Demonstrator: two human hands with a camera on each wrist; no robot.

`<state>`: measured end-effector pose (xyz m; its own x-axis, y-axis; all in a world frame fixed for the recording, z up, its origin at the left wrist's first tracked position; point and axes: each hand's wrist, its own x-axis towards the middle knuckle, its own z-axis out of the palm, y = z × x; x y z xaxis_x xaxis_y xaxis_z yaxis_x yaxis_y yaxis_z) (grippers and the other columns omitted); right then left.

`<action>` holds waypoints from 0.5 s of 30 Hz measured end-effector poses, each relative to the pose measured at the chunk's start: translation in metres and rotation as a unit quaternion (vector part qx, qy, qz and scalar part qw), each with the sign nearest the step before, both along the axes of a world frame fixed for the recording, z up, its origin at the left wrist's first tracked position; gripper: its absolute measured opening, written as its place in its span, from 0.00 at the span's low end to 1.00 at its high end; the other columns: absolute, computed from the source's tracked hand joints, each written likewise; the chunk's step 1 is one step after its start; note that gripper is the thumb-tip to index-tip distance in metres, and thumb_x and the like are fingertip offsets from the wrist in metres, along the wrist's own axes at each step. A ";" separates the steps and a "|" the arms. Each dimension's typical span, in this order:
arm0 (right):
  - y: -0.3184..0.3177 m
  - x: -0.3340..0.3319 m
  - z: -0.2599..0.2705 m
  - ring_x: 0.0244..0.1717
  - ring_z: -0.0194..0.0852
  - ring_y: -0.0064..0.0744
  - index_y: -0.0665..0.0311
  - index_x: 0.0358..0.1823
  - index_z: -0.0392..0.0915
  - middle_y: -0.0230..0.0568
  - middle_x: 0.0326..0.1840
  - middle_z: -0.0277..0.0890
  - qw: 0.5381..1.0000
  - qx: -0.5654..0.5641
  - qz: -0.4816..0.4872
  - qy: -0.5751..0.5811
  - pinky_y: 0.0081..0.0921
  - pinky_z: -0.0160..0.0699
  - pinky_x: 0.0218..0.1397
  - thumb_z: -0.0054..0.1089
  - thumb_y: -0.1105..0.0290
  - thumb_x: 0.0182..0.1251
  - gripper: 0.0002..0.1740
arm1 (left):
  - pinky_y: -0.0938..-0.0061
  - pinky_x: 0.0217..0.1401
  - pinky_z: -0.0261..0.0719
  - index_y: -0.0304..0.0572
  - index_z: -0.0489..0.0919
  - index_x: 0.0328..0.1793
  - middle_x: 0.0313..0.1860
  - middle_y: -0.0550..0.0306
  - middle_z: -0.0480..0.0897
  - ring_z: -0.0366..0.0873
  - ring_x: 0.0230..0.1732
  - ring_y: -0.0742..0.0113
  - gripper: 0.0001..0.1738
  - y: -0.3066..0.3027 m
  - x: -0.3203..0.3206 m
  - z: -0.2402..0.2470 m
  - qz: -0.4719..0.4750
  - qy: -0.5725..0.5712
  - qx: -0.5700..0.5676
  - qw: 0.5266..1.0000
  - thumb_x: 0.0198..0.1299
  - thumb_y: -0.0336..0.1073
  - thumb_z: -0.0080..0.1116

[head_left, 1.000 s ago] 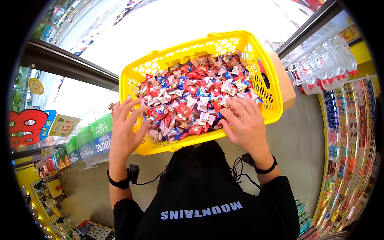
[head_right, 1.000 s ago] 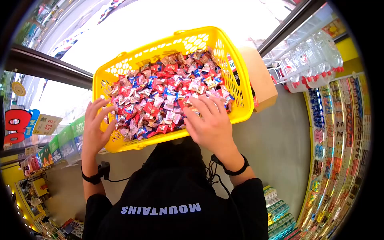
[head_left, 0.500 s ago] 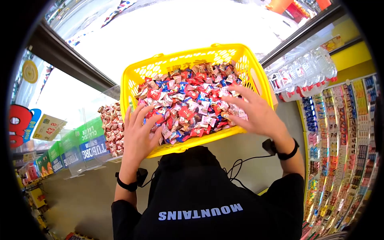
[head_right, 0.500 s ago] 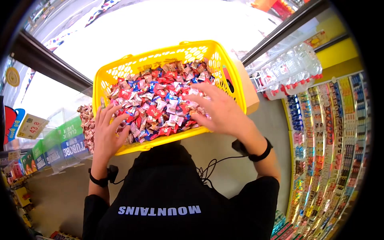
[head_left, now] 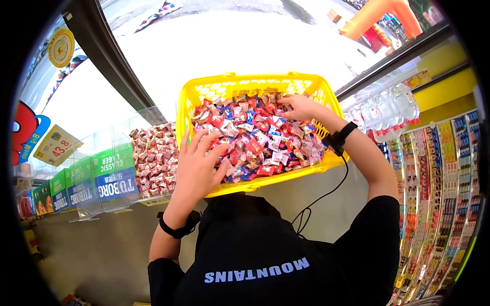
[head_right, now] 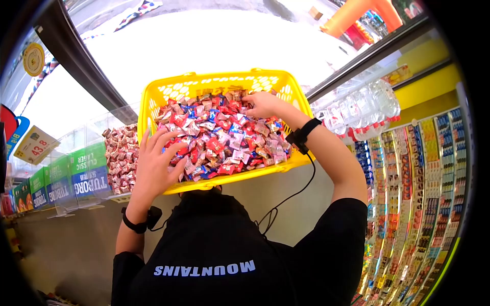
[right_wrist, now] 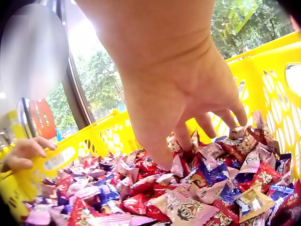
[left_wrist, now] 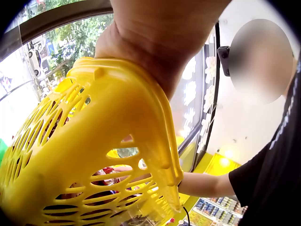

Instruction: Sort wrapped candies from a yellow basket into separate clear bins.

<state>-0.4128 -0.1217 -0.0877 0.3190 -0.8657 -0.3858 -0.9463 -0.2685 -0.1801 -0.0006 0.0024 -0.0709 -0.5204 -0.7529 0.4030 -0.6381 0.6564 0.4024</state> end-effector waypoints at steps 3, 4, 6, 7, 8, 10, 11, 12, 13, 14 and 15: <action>-0.004 0.001 0.000 0.71 0.82 0.60 0.63 0.75 0.82 0.61 0.72 0.82 1.000 -0.002 0.000 0.006 0.49 0.80 0.75 0.68 0.41 0.72 0.40 | 0.37 0.90 0.58 0.54 0.88 0.60 0.71 0.55 0.82 0.73 0.79 0.47 0.19 0.000 0.000 -0.001 0.007 0.009 -0.001 1.000 0.62 0.41 0.76; -0.002 0.007 0.009 0.72 0.81 0.60 0.63 0.75 0.82 0.61 0.74 0.81 1.000 0.003 -0.005 0.015 0.49 0.80 0.76 0.68 0.42 0.72 0.39 | 0.37 0.90 0.58 0.54 0.88 0.60 0.70 0.55 0.82 0.73 0.79 0.47 0.19 0.000 -0.001 -0.001 0.010 0.011 0.001 1.000 0.62 0.41 0.76; 0.007 0.007 0.018 0.74 0.80 0.60 0.63 0.74 0.82 0.60 0.76 0.80 1.000 -0.018 0.003 0.006 0.49 0.79 0.77 0.68 0.43 0.73 0.39 | 0.38 0.90 0.57 0.54 0.88 0.60 0.70 0.55 0.83 0.73 0.80 0.47 0.20 0.001 -0.002 0.001 0.014 0.013 0.006 1.000 0.62 0.41 0.76; 0.013 0.002 0.020 0.74 0.79 0.61 0.64 0.74 0.82 0.59 0.76 0.79 0.999 -0.044 0.018 -0.013 0.49 0.78 0.77 0.68 0.45 0.73 0.38 | 0.38 0.90 0.57 0.54 0.88 0.60 0.70 0.55 0.82 0.73 0.80 0.47 0.19 0.001 -0.002 0.000 0.017 0.013 0.006 1.000 0.63 0.41 0.75; 0.019 -0.001 0.022 0.75 0.78 0.61 0.64 0.74 0.82 0.59 0.76 0.79 0.997 -0.069 0.032 -0.033 0.49 0.77 0.78 0.69 0.46 0.73 0.37 | 0.38 0.90 0.56 0.54 0.88 0.60 0.70 0.56 0.82 0.72 0.80 0.48 0.19 0.001 -0.002 -0.002 0.020 0.011 0.005 1.000 0.63 0.41 0.75; 0.042 0.005 0.033 0.74 0.78 0.59 0.65 0.73 0.83 0.58 0.75 0.80 0.987 -0.106 0.069 -0.099 0.49 0.77 0.79 0.71 0.51 0.71 0.35 | 0.38 0.90 0.55 0.55 0.88 0.61 0.70 0.57 0.82 0.71 0.81 0.48 0.19 0.002 -0.002 -0.003 0.022 0.007 0.005 1.000 0.63 0.41 0.74; 0.057 0.010 0.044 0.74 0.78 0.58 0.65 0.72 0.83 0.57 0.74 0.80 0.979 -0.125 0.088 -0.132 0.49 0.76 0.79 0.72 0.53 0.71 0.34 | 0.38 0.90 0.55 0.55 0.88 0.61 0.70 0.57 0.82 0.71 0.81 0.48 0.20 0.002 -0.002 -0.003 0.021 0.005 0.007 1.000 0.63 0.41 0.74; 0.076 0.023 0.061 0.78 0.74 0.57 0.65 0.74 0.81 0.54 0.76 0.78 0.978 -0.120 0.101 -0.141 0.48 0.73 0.82 0.73 0.56 0.71 0.34 | 0.38 0.90 0.56 0.55 0.88 0.62 0.70 0.57 0.82 0.71 0.81 0.48 0.20 0.001 -0.003 -0.002 0.021 0.003 0.007 1.000 0.63 0.41 0.75; 0.097 0.039 0.075 0.82 0.70 0.56 0.64 0.76 0.79 0.50 0.78 0.77 0.975 -0.115 0.114 -0.150 0.48 0.70 0.85 0.74 0.58 0.72 0.34 | 0.38 0.90 0.56 0.55 0.88 0.61 0.71 0.56 0.82 0.72 0.81 0.47 0.20 0.001 -0.005 0.001 0.017 -0.002 -0.002 1.000 0.63 0.41 0.76; 0.114 0.052 0.082 0.82 0.69 0.55 0.63 0.75 0.79 0.48 0.79 0.76 0.969 -0.133 0.146 -0.146 0.50 0.69 0.85 0.75 0.59 0.71 0.34 | 0.38 0.90 0.56 0.54 0.89 0.61 0.71 0.55 0.82 0.72 0.81 0.46 0.21 0.001 -0.008 0.004 0.014 -0.007 -0.010 1.000 0.62 0.41 0.77; 0.130 0.063 0.085 0.83 0.68 0.54 0.62 0.75 0.79 0.46 0.80 0.75 0.962 -0.151 0.179 -0.143 0.52 0.68 0.85 0.75 0.59 0.70 0.34 | 0.38 0.91 0.57 0.54 0.89 0.61 0.71 0.54 0.82 0.72 0.81 0.45 0.21 0.002 -0.011 0.007 0.011 -0.012 -0.017 1.000 0.62 0.41 0.78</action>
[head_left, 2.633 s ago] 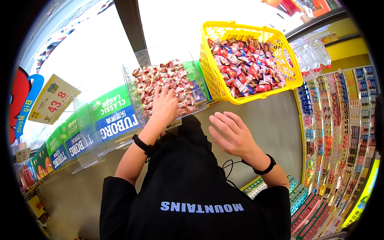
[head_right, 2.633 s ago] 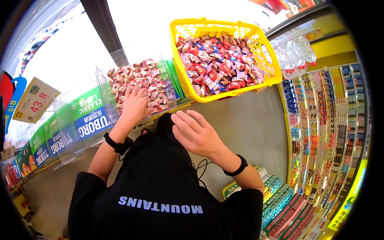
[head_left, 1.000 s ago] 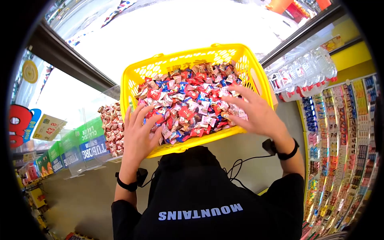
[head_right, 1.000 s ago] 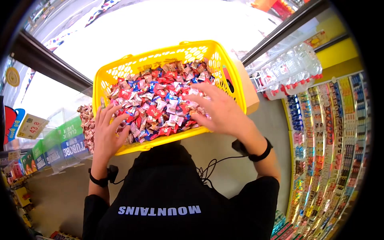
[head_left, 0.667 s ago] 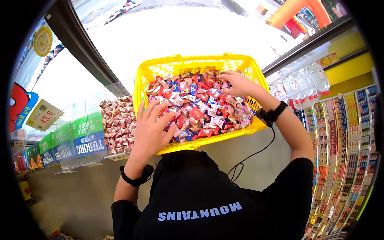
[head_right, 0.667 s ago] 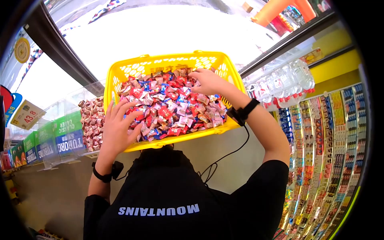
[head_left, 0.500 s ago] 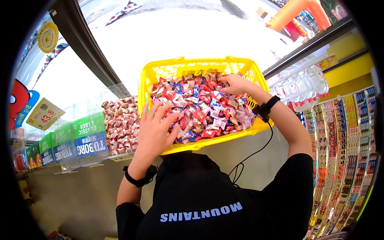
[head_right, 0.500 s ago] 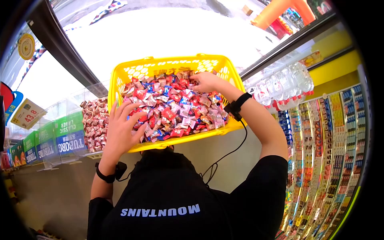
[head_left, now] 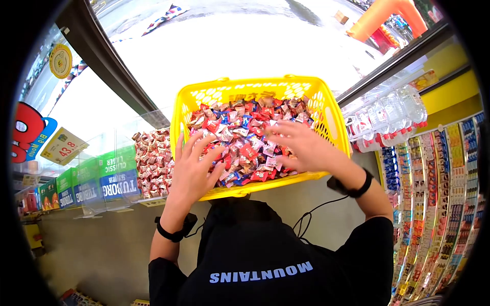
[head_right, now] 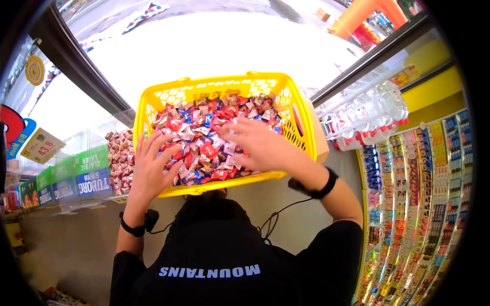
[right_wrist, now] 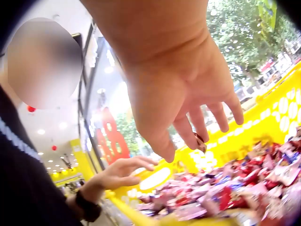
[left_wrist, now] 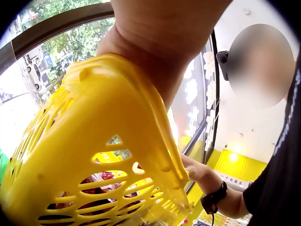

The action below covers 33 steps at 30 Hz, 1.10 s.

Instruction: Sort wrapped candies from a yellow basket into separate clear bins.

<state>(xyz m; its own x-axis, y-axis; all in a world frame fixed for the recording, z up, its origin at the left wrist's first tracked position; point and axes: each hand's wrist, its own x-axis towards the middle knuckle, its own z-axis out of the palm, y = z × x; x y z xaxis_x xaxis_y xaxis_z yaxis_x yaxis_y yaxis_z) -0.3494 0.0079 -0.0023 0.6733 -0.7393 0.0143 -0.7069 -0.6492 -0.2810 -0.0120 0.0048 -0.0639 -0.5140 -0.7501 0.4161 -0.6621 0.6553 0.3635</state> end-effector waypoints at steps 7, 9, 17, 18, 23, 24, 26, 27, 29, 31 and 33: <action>0.059 0.037 -0.008 0.84 0.64 0.54 0.62 0.67 0.82 0.41 0.82 0.70 0.994 -0.028 0.048 -0.090 0.58 0.65 0.85 0.77 0.61 0.66 0.29 | 0.37 0.90 0.59 0.56 0.90 0.56 0.69 0.64 0.85 0.76 0.78 0.50 0.23 0.027 -0.040 0.026 -0.046 0.019 -0.008 0.999 0.53 0.44 0.83; 0.060 0.036 -0.010 0.85 0.63 0.54 0.63 0.67 0.82 0.40 0.83 0.69 0.994 -0.023 0.047 -0.094 0.58 0.64 0.86 0.77 0.62 0.66 0.29 | 0.37 0.89 0.60 0.56 0.90 0.53 0.67 0.66 0.86 0.77 0.77 0.52 0.21 0.033 -0.042 0.025 -0.018 -0.010 -0.059 0.998 0.53 0.44 0.84; 0.060 0.046 -0.020 0.85 0.62 0.56 0.65 0.68 0.81 0.41 0.84 0.69 0.992 -0.009 0.056 -0.113 0.58 0.63 0.86 0.77 0.65 0.65 0.30 | 0.35 0.88 0.61 0.56 0.89 0.51 0.64 0.68 0.86 0.78 0.75 0.55 0.19 0.058 -0.046 0.030 0.055 -0.060 -0.083 0.993 0.54 0.43 0.83; 0.060 0.049 -0.021 0.84 0.62 0.56 0.64 0.68 0.81 0.41 0.83 0.69 0.992 -0.007 0.056 -0.117 0.59 0.63 0.86 0.77 0.65 0.65 0.30 | 0.35 0.88 0.61 0.56 0.89 0.51 0.64 0.68 0.86 0.78 0.75 0.55 0.18 0.058 -0.043 0.028 0.053 -0.067 -0.086 0.993 0.55 0.43 0.83; 0.059 0.079 -0.027 0.76 0.75 0.55 0.60 0.51 0.84 0.45 0.74 0.79 0.977 -0.127 -0.027 -0.167 0.58 0.73 0.79 0.80 0.68 0.62 0.18 | 0.32 0.88 0.60 0.55 0.90 0.47 0.63 0.68 0.87 0.79 0.74 0.55 0.14 0.056 -0.018 0.026 0.053 -0.012 -0.096 0.994 0.56 0.41 0.82; 0.057 0.088 -0.030 0.75 0.76 0.55 0.60 0.50 0.84 0.46 0.73 0.79 0.972 -0.158 -0.037 -0.169 0.58 0.74 0.78 0.80 0.68 0.61 0.18 | 0.32 0.88 0.60 0.55 0.90 0.47 0.62 0.68 0.87 0.79 0.74 0.55 0.14 0.055 -0.009 0.025 0.048 -0.002 -0.097 0.994 0.56 0.41 0.82; 0.057 0.109 -0.036 0.74 0.77 0.55 0.60 0.50 0.84 0.47 0.72 0.80 0.960 -0.216 -0.060 -0.169 0.58 0.76 0.76 0.81 0.67 0.61 0.18 | 0.32 0.88 0.60 0.54 0.90 0.45 0.61 0.67 0.88 0.80 0.73 0.54 0.13 0.054 0.012 0.026 0.033 0.019 -0.093 0.995 0.56 0.41 0.82; 0.057 0.123 -0.034 0.72 0.79 0.55 0.60 0.50 0.85 0.48 0.70 0.82 0.957 -0.227 -0.059 -0.173 0.57 0.78 0.74 0.82 0.67 0.60 0.19 | 0.32 0.88 0.60 0.52 0.90 0.43 0.60 0.66 0.89 0.81 0.72 0.54 0.11 0.053 0.024 0.025 0.027 0.042 -0.089 0.995 0.56 0.40 0.82; 0.055 0.151 -0.043 0.71 0.80 0.55 0.61 0.51 0.86 0.48 0.69 0.82 0.949 -0.256 -0.056 -0.178 0.57 0.79 0.73 0.83 0.67 0.59 0.19 | 0.32 0.88 0.60 0.51 0.91 0.43 0.61 0.65 0.89 0.81 0.72 0.53 0.11 0.048 0.053 0.021 0.007 0.065 -0.076 0.995 0.56 0.39 0.82; 0.056 0.184 -0.049 0.70 0.81 0.54 0.61 0.53 0.88 0.47 0.69 0.82 0.942 -0.277 -0.059 -0.183 0.57 0.80 0.72 0.83 0.69 0.58 0.21 | 0.33 0.89 0.59 0.49 0.92 0.42 0.61 0.64 0.90 0.81 0.73 0.52 0.10 0.045 0.087 0.013 -0.013 0.090 -0.050 0.995 0.55 0.37 0.82; 0.056 0.220 -0.049 0.70 0.81 0.53 0.61 0.53 0.89 0.47 0.68 0.83 0.945 -0.265 -0.059 -0.184 0.57 0.79 0.72 0.83 0.69 0.58 0.21 | 0.33 0.88 0.60 0.50 0.91 0.42 0.61 0.65 0.88 0.80 0.72 0.54 0.10 0.041 0.124 0.007 -0.030 0.092 -0.037 0.995 0.57 0.38 0.81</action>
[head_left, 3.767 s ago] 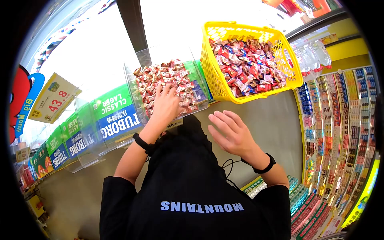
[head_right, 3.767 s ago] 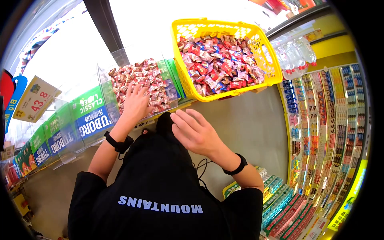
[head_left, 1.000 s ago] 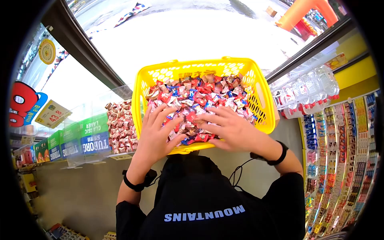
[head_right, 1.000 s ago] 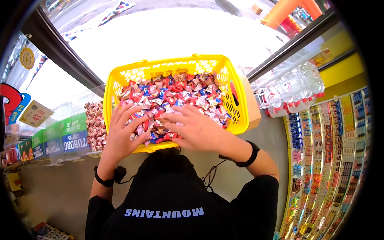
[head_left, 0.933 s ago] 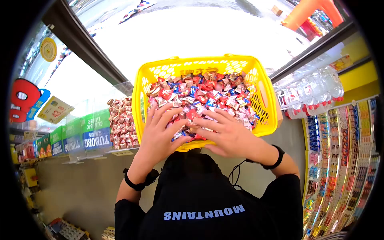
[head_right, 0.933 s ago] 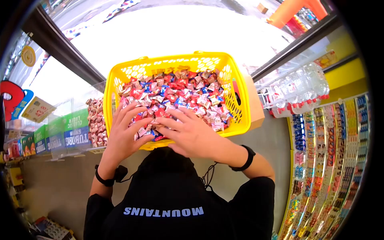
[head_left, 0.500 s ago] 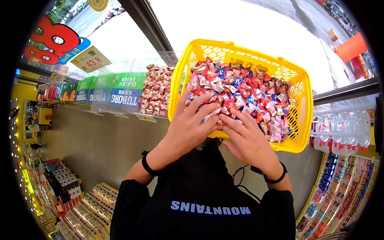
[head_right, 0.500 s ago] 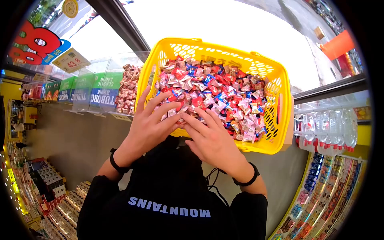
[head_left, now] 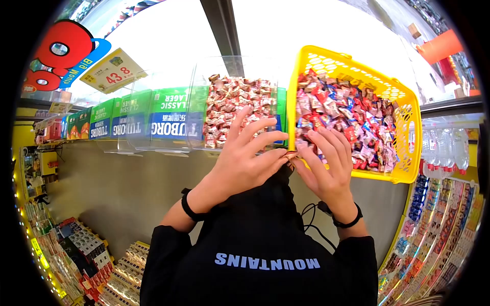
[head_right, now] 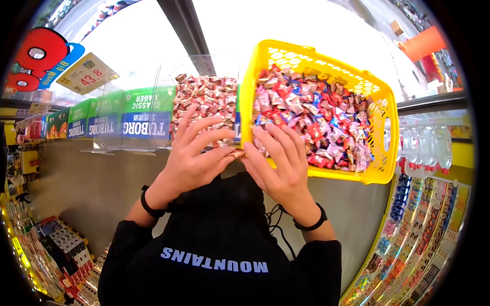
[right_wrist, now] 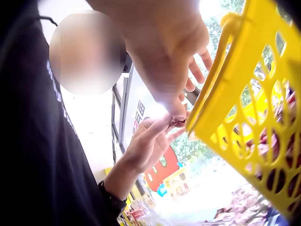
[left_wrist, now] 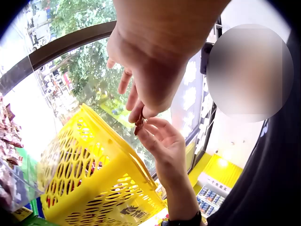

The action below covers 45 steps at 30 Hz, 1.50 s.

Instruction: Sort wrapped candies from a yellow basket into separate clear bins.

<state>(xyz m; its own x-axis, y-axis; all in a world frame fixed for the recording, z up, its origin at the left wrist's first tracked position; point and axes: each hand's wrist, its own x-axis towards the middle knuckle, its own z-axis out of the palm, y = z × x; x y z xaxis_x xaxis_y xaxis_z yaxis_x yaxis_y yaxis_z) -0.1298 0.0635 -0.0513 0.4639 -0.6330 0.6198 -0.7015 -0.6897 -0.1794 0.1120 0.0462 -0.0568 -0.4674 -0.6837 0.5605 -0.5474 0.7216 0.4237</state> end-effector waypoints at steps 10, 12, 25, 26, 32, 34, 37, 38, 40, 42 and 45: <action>-0.023 0.162 -0.032 0.69 0.82 0.50 0.58 0.48 0.86 0.41 0.66 0.84 0.999 0.036 -0.021 -0.018 0.54 0.80 0.72 0.79 0.68 0.57 0.17 | 0.36 0.88 0.59 0.50 0.92 0.42 0.65 0.62 0.87 0.77 0.76 0.50 0.04 -0.021 0.150 -0.033 0.016 0.006 0.097 0.995 0.62 0.35 0.76; -0.030 0.180 -0.035 0.70 0.80 0.48 0.59 0.49 0.86 0.42 0.67 0.83 0.999 0.047 -0.010 0.000 0.54 0.77 0.74 0.78 0.66 0.57 0.18 | 0.36 0.88 0.59 0.49 0.92 0.41 0.66 0.60 0.86 0.76 0.77 0.49 0.04 -0.023 0.169 -0.038 0.029 -0.004 0.108 0.994 0.63 0.35 0.76; -0.076 0.196 -0.131 0.72 0.76 0.47 0.58 0.41 0.85 0.43 0.68 0.80 0.982 0.161 0.007 0.098 0.52 0.71 0.77 0.78 0.63 0.55 0.15 | 0.36 0.87 0.59 0.54 0.90 0.51 0.75 0.51 0.79 0.68 0.82 0.39 0.10 -0.020 0.246 -0.090 0.127 -0.045 0.158 0.978 0.64 0.37 0.75; -0.077 0.200 -0.136 0.73 0.76 0.47 0.57 0.41 0.87 0.44 0.68 0.80 0.980 0.166 0.012 0.107 0.52 0.71 0.78 0.78 0.61 0.55 0.15 | 0.37 0.87 0.60 0.54 0.90 0.52 0.75 0.51 0.79 0.67 0.82 0.39 0.11 -0.020 0.246 -0.093 0.122 -0.045 0.162 0.978 0.64 0.37 0.75; -0.078 0.219 -0.164 0.70 0.76 0.44 0.60 0.38 0.88 0.43 0.66 0.82 0.975 0.189 0.019 0.112 0.53 0.69 0.78 0.77 0.59 0.54 0.15 | 0.39 0.87 0.62 0.52 0.90 0.54 0.75 0.50 0.78 0.68 0.82 0.38 0.13 -0.030 0.242 -0.090 0.090 -0.053 0.151 0.983 0.63 0.35 0.76; -0.080 0.219 -0.168 0.70 0.76 0.44 0.60 0.39 0.88 0.43 0.65 0.82 0.974 0.200 0.022 0.103 0.53 0.69 0.78 0.77 0.59 0.56 0.15 | 0.40 0.86 0.63 0.51 0.90 0.54 0.75 0.49 0.79 0.68 0.82 0.38 0.13 -0.033 0.242 -0.086 0.084 -0.057 0.146 0.984 0.63 0.34 0.75; -0.081 0.215 -0.168 0.69 0.77 0.44 0.60 0.41 0.88 0.43 0.64 0.82 0.977 0.196 0.017 0.085 0.52 0.69 0.77 0.76 0.60 0.60 0.14 | 0.39 0.87 0.62 0.52 0.90 0.54 0.75 0.50 0.79 0.68 0.83 0.39 0.13 -0.038 0.240 -0.083 0.078 -0.066 0.140 0.985 0.63 0.34 0.75; -0.080 0.212 -0.167 0.69 0.77 0.44 0.60 0.42 0.88 0.43 0.64 0.82 0.979 0.190 0.010 0.076 0.51 0.70 0.77 0.76 0.60 0.61 0.13 | 0.39 0.87 0.61 0.52 0.91 0.54 0.75 0.50 0.79 0.68 0.82 0.39 0.13 -0.039 0.238 -0.084 0.075 -0.067 0.138 0.985 0.63 0.34 0.75; -0.074 0.207 -0.154 0.68 0.77 0.48 0.60 0.46 0.87 0.45 0.64 0.81 0.979 0.192 -0.006 0.063 0.51 0.70 0.78 0.74 0.64 0.65 0.12 | 0.38 0.88 0.61 0.53 0.91 0.54 0.75 0.50 0.79 0.68 0.82 0.39 0.13 -0.041 0.233 -0.084 0.068 -0.065 0.135 0.986 0.63 0.34 0.75; -0.061 0.198 -0.129 0.68 0.78 0.48 0.61 0.46 0.87 0.45 0.64 0.81 0.980 0.189 -0.017 0.061 0.50 0.72 0.77 0.75 0.67 0.65 0.11 | 0.37 0.89 0.60 0.53 0.91 0.54 0.75 0.50 0.79 0.68 0.82 0.39 0.13 -0.042 0.225 -0.080 0.059 -0.060 0.136 0.987 0.63 0.34 0.75; -0.039 0.183 -0.089 0.70 0.78 0.51 0.62 0.48 0.86 0.47 0.65 0.81 0.983 0.174 -0.031 0.057 0.52 0.73 0.79 0.74 0.70 0.65 0.12 | 0.37 0.89 0.59 0.53 0.91 0.54 0.75 0.51 0.79 0.69 0.82 0.40 0.14 -0.044 0.208 -0.073 0.039 -0.051 0.131 0.989 0.62 0.34 0.76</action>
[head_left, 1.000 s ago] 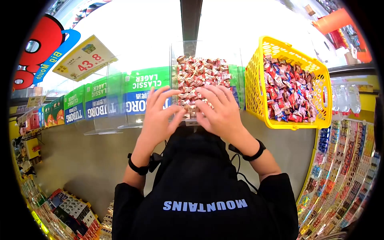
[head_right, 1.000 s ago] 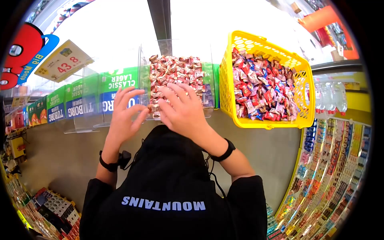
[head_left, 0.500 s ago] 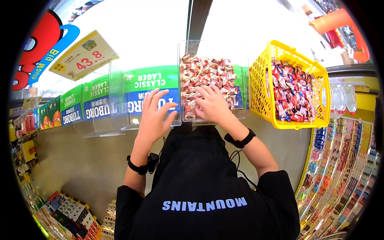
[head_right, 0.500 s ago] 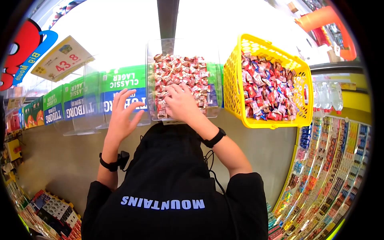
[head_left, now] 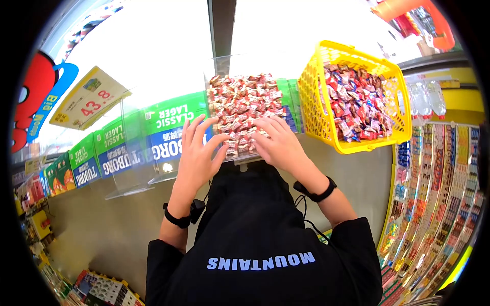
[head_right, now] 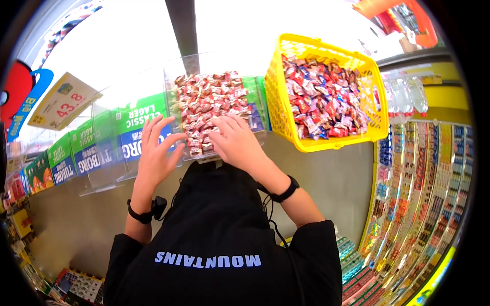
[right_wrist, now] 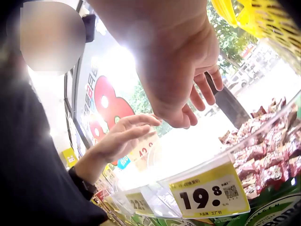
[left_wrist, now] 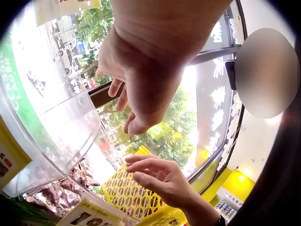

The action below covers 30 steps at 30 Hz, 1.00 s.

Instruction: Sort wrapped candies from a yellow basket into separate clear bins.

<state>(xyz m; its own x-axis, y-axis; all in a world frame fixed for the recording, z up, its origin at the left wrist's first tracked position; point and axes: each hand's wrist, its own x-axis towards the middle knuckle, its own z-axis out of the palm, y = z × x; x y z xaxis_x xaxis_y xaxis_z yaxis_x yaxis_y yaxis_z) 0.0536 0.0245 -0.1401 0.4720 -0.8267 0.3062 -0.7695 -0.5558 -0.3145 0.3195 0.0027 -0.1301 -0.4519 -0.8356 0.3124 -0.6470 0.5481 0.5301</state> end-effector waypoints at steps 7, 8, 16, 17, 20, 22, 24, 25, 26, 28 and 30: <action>0.046 -0.054 0.072 0.75 0.78 0.52 0.65 0.56 0.86 0.51 0.70 0.81 0.998 -0.060 -0.035 0.007 0.52 0.73 0.82 0.73 0.72 0.63 0.20 | 0.38 0.89 0.59 0.53 0.90 0.57 0.75 0.51 0.79 0.69 0.82 0.40 0.17 -0.005 -0.055 0.008 -0.057 0.018 -0.017 0.998 0.61 0.32 0.76; 0.050 -0.063 0.079 0.75 0.78 0.52 0.65 0.57 0.86 0.51 0.70 0.81 0.997 -0.067 -0.045 0.006 0.53 0.73 0.82 0.73 0.73 0.62 0.20 | 0.38 0.89 0.59 0.52 0.90 0.58 0.75 0.50 0.79 0.69 0.82 0.40 0.18 -0.005 -0.065 0.010 -0.061 0.023 -0.020 0.998 0.61 0.32 0.76; 0.067 -0.171 0.088 0.75 0.78 0.52 0.61 0.59 0.86 0.47 0.71 0.81 0.989 -0.109 -0.096 -0.029 0.55 0.71 0.83 0.74 0.73 0.63 0.21 | 0.37 0.90 0.58 0.50 0.87 0.66 0.75 0.48 0.78 0.69 0.82 0.40 0.26 0.003 -0.167 0.035 -0.085 0.021 -0.064 0.994 0.60 0.36 0.77; 0.071 -0.186 0.089 0.75 0.78 0.52 0.61 0.59 0.86 0.47 0.71 0.81 0.989 -0.103 -0.097 -0.034 0.55 0.71 0.84 0.74 0.72 0.63 0.21 | 0.38 0.90 0.58 0.49 0.86 0.68 0.77 0.47 0.77 0.68 0.83 0.38 0.29 0.006 -0.184 0.038 -0.079 0.019 -0.069 0.994 0.59 0.37 0.78; 0.082 -0.236 0.089 0.76 0.76 0.51 0.59 0.58 0.86 0.46 0.72 0.79 0.992 -0.082 -0.095 -0.033 0.56 0.69 0.84 0.75 0.70 0.64 0.21 | 0.38 0.90 0.59 0.49 0.86 0.70 0.78 0.46 0.76 0.66 0.84 0.35 0.31 0.011 -0.230 0.049 -0.070 0.036 -0.050 0.996 0.58 0.38 0.79; 0.084 -0.270 0.090 0.76 0.76 0.50 0.58 0.58 0.85 0.46 0.73 0.79 0.993 -0.075 -0.093 -0.015 0.56 0.69 0.83 0.77 0.68 0.64 0.21 | 0.38 0.89 0.59 0.51 0.85 0.71 0.79 0.47 0.75 0.64 0.85 0.34 0.33 0.012 -0.257 0.059 -0.084 0.015 -0.060 0.995 0.56 0.40 0.80; 0.085 -0.302 0.092 0.76 0.76 0.50 0.58 0.57 0.85 0.45 0.70 0.80 0.993 -0.077 -0.084 -0.007 0.56 0.70 0.82 0.79 0.64 0.63 0.21 | 0.38 0.89 0.58 0.52 0.85 0.72 0.79 0.47 0.75 0.64 0.85 0.35 0.34 0.014 -0.281 0.066 -0.096 -0.008 -0.069 0.993 0.56 0.41 0.80; 0.083 -0.318 0.095 0.75 0.76 0.50 0.58 0.56 0.85 0.45 0.70 0.80 0.994 -0.076 -0.076 -0.004 0.56 0.70 0.82 0.79 0.64 0.63 0.22 | 0.38 0.90 0.56 0.54 0.85 0.72 0.79 0.48 0.75 0.65 0.85 0.37 0.34 0.017 -0.291 0.067 -0.092 -0.009 -0.055 0.994 0.57 0.46 0.80; 0.081 -0.330 0.097 0.75 0.76 0.50 0.58 0.56 0.85 0.45 0.69 0.80 0.995 -0.073 -0.068 -0.001 0.56 0.70 0.82 0.79 0.63 0.62 0.22 | 0.39 0.90 0.56 0.54 0.85 0.72 0.79 0.48 0.75 0.65 0.85 0.37 0.34 0.019 -0.298 0.068 -0.085 -0.033 -0.052 0.994 0.58 0.47 0.79; 0.072 -0.352 0.108 0.72 0.78 0.50 0.57 0.55 0.86 0.44 0.69 0.81 0.996 -0.065 -0.059 0.002 0.54 0.74 0.78 0.79 0.63 0.63 0.20 | 0.39 0.91 0.55 0.54 0.85 0.72 0.79 0.48 0.75 0.65 0.85 0.38 0.34 0.024 -0.308 0.073 -0.071 -0.078 -0.042 0.994 0.59 0.48 0.78; 0.059 -0.377 0.113 0.71 0.79 0.52 0.56 0.56 0.87 0.43 0.71 0.80 0.998 -0.033 -0.051 0.010 0.52 0.76 0.77 0.80 0.64 0.64 0.20 | 0.39 0.90 0.55 0.54 0.85 0.73 0.79 0.47 0.76 0.66 0.84 0.40 0.34 0.025 -0.311 0.070 -0.048 -0.080 -0.037 0.995 0.60 0.51 0.77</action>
